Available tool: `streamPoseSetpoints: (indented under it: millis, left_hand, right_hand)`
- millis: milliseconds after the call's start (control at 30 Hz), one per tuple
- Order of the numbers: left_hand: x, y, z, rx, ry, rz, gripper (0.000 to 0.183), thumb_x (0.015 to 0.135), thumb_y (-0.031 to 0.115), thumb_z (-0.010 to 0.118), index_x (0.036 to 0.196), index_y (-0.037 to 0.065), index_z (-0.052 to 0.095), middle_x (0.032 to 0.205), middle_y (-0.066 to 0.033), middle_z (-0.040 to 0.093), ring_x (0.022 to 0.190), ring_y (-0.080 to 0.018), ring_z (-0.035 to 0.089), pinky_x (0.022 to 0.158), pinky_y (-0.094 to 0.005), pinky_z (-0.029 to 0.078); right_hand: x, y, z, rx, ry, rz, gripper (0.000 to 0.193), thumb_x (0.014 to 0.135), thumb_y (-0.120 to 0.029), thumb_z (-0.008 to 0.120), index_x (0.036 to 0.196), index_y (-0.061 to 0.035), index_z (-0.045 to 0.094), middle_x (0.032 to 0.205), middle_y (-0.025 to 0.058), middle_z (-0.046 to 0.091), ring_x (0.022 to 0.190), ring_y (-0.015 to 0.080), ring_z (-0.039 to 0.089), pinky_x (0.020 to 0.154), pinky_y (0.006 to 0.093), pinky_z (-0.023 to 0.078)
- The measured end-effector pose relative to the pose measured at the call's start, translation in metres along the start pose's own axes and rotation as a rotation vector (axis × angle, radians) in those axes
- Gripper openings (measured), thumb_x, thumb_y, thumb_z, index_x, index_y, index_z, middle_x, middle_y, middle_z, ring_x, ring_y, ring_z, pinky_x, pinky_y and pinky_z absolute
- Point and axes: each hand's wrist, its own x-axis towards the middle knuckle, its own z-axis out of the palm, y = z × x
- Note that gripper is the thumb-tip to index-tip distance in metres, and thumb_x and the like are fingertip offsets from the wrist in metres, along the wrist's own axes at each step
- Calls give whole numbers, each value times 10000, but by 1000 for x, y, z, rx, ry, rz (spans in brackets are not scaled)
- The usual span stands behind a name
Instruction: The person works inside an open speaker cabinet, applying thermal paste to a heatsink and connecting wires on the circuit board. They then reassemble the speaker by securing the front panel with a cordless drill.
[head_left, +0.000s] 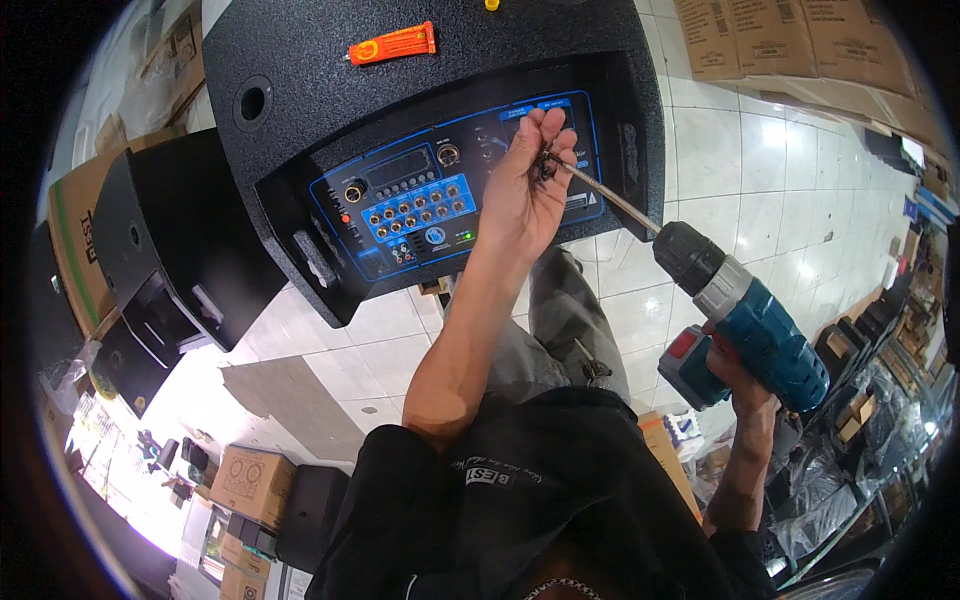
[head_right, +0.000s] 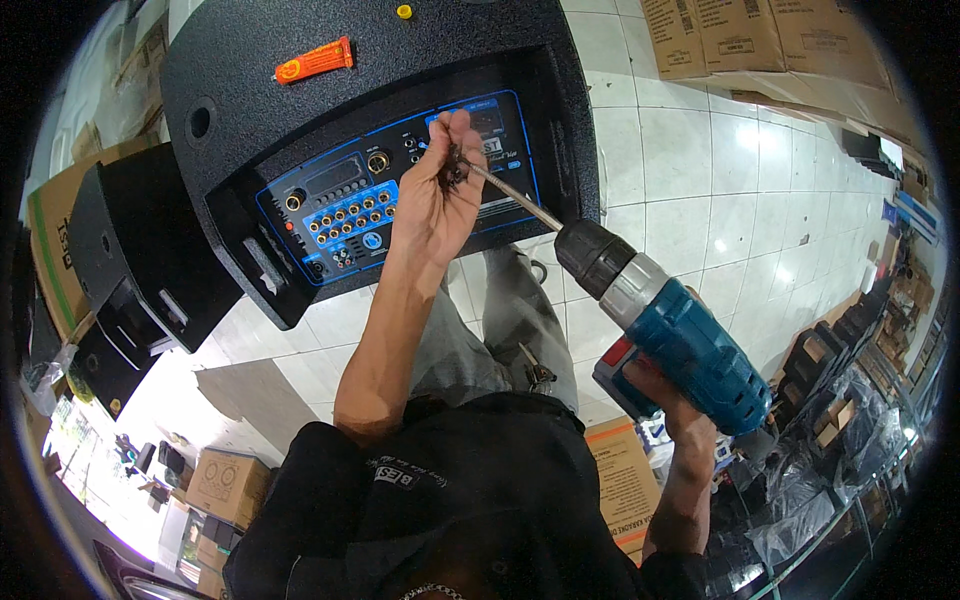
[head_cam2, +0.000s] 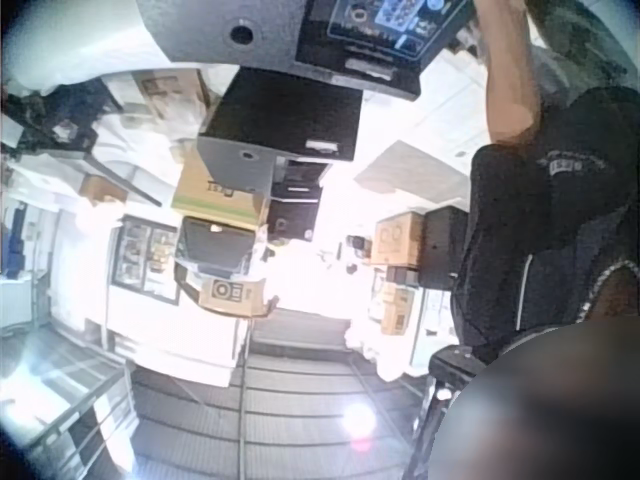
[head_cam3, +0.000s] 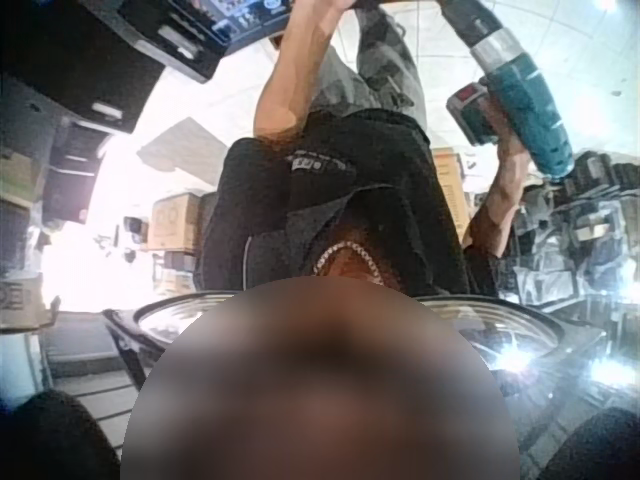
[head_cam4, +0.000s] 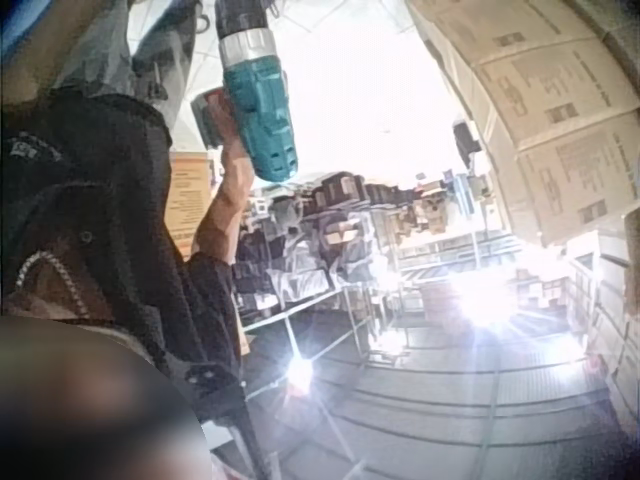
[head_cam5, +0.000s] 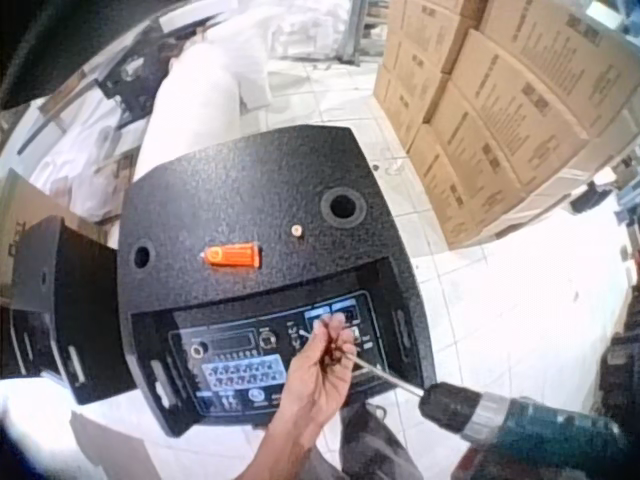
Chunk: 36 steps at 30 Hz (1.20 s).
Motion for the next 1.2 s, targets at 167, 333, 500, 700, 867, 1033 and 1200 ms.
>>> streamPoseSetpoints:
  millis: [167, 333, 500, 700, 867, 1033, 1200]
  left_hand:
    - [0, 2, 0, -21, 72, 31, 193, 1031, 204, 476, 1096, 41, 556, 1065, -99, 671, 952, -202, 681, 832, -306, 604]
    - [1, 8, 0, -56, 36, 22, 217, 1037, 195, 451, 1117, 36, 574, 1075, -98, 672, 988, -217, 683, 803, -298, 622]
    - [4, 13, 1, -53, 20, 20, 193, 1023, 176, 482, 1103, 32, 584, 1089, -101, 672, 1000, -223, 681, 823, -299, 621]
    - [15, 8, -1, -154, 42, 106, 184, 1002, 158, 528, 1117, 17, 559, 1112, -128, 660, 1031, -229, 676, 899, -325, 599]
    - [21, 6, -5, -73, 151, 103, 222, 1004, 178, 526, 1145, 11, 559, 1142, -132, 655, 1063, -226, 665, 939, -310, 581]
    - [20, 1, -7, -26, 234, 61, 258, 1014, 171, 505, 1159, -33, 564, 1149, -158, 648, 1091, -218, 654, 943, -293, 578]
    - [25, 5, -10, -29, 211, 72, 242, 1014, 129, 503, 1157, -56, 566, 1117, -171, 650, 1070, -217, 662, 908, -279, 594]
  right_hand:
    - [-1, -3, 9, 122, 7, 5, 318, 747, -171, 728, 1045, -63, 704, 949, 37, 701, 855, 152, 638, 825, 318, 498]
    - [0, -9, 13, 61, -30, 10, 306, 755, -172, 719, 1038, -55, 703, 939, 42, 699, 836, 154, 634, 806, 313, 497]
    - [4, -7, 19, 103, -45, -21, 316, 760, -175, 709, 1050, -49, 686, 929, 51, 687, 801, 136, 623, 766, 298, 498]
    - [13, -10, 32, 272, -78, -9, 365, 756, -123, 733, 1110, -60, 672, 967, 59, 696, 823, 168, 643, 807, 343, 515]
    - [11, -29, 42, 64, 14, 28, 337, 762, -204, 702, 1056, -42, 687, 934, 62, 688, 745, 145, 636, 734, 303, 512]
    - [13, -52, 49, -49, 45, 95, 376, 749, -223, 762, 1094, -85, 705, 1001, 48, 710, 905, 174, 660, 849, 346, 509]
    - [23, -62, 52, -167, 45, 53, 413, 748, -256, 810, 1117, -104, 708, 1037, 61, 712, 968, 185, 660, 901, 368, 507]
